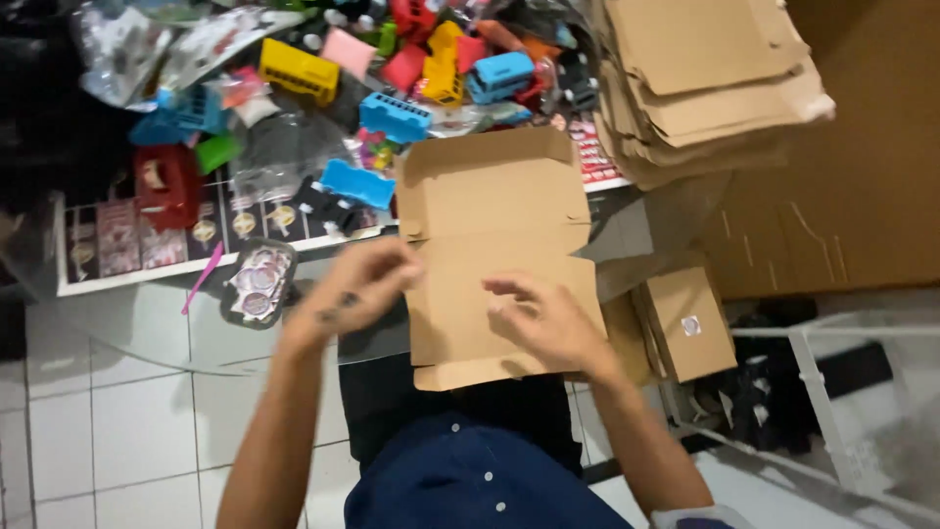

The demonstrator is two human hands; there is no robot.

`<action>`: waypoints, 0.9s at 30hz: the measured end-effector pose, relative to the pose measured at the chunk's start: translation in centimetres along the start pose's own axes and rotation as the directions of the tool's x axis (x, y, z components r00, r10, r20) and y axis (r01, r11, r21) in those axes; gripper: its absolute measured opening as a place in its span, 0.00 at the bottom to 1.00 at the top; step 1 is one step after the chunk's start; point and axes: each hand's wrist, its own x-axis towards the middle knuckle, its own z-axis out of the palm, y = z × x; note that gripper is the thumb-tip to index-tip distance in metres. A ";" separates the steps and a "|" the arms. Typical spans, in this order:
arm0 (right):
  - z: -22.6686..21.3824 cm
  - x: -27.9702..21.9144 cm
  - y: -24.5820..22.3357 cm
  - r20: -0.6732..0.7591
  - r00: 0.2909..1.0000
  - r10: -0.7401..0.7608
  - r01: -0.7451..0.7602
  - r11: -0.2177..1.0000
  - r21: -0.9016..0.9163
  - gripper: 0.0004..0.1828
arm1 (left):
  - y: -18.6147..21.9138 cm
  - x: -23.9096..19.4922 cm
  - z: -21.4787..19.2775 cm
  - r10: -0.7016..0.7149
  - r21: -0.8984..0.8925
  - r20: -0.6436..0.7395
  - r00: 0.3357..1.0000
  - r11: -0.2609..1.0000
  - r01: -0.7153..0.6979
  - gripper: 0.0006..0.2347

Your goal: The person assembles a flat cardboard box by folding the side flaps and inserting tabs into slots. They then fold the top flaps and secure them with small fasteners. The task is performed on a glass table surrounded by toys and other boxes.

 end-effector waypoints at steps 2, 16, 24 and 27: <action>-3.0 0.5 -0.3 -0.051 0.998 0.035 -0.032 0.998 0.054 0.15 | 0.2 2.2 3.8 0.008 0.112 0.087 0.996 0.994 -0.018 0.05; -9.8 3.8 1.0 0.054 0.992 0.112 -0.116 0.990 0.078 0.07 | 0.3 8.4 11.4 0.006 0.263 0.237 0.971 0.962 -0.070 0.13; -9.4 4.0 3.5 0.020 0.999 0.034 -0.035 0.999 0.037 0.05 | 0.1 9.1 12.3 0.045 0.267 0.230 0.972 0.958 -0.107 0.13; -9.3 4.0 4.0 0.018 1.000 0.019 -0.020 0.998 0.055 0.06 | 1.6 8.8 12.3 -0.040 0.297 0.228 0.973 0.954 -0.031 0.14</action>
